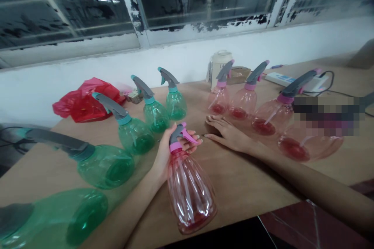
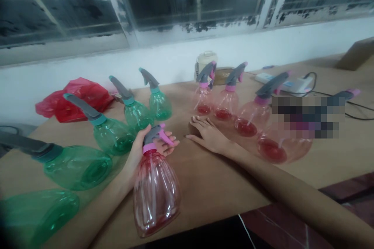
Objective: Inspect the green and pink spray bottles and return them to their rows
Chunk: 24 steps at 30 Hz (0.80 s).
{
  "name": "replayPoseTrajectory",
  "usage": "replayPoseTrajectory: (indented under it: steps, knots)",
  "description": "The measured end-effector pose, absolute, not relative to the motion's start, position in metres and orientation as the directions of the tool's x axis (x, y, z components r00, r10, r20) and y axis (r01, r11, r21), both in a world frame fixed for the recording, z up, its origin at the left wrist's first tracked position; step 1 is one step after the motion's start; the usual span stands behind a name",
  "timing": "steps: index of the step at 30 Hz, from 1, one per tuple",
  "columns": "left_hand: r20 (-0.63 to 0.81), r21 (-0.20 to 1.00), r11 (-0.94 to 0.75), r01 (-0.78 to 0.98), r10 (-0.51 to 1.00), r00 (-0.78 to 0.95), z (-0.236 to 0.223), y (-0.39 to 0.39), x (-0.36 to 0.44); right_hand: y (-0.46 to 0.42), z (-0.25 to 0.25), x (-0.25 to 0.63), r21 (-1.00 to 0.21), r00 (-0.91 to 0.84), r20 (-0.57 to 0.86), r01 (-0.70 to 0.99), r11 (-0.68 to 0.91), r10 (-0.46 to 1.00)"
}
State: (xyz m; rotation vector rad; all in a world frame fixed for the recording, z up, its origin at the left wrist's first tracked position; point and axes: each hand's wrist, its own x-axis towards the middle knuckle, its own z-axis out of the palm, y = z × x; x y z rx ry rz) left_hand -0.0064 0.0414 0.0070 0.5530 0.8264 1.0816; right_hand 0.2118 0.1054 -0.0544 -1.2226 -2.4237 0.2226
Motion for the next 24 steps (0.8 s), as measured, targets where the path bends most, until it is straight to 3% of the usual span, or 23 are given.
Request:
replayPoseTrajectory:
  steps: [5,12,16,19,24]
  knots:
    - [-0.280,0.768,0.339,-0.543,0.941,0.190,0.008,0.040,-0.005,0.106,-0.055,0.211,-0.326,-0.527,0.286,0.732,0.599,0.800]
    - [-0.048,0.851,0.143,-0.504,0.979,0.197,0.025,0.030,-0.003,0.105,-0.055,0.210,-0.359,-0.517,0.299,0.718,0.596,0.803]
    - [0.032,0.897,0.013,-0.443,0.995,0.095,0.028,0.038,-0.011,0.104,-0.052,0.211,-0.397,-0.518,0.295,0.698,0.596,0.803]
    - [0.117,0.906,-0.118,-0.407,0.993,-0.029,0.027,0.044,-0.016,0.099,-0.045,0.208,-0.483,-0.496,0.302,0.657,0.579,0.814]
    - [0.414,0.862,-0.446,-0.239,0.894,-0.173,0.031,0.043,-0.020,0.066,-0.010,0.192,-0.679,-0.492,0.301,0.491,0.546,0.817]
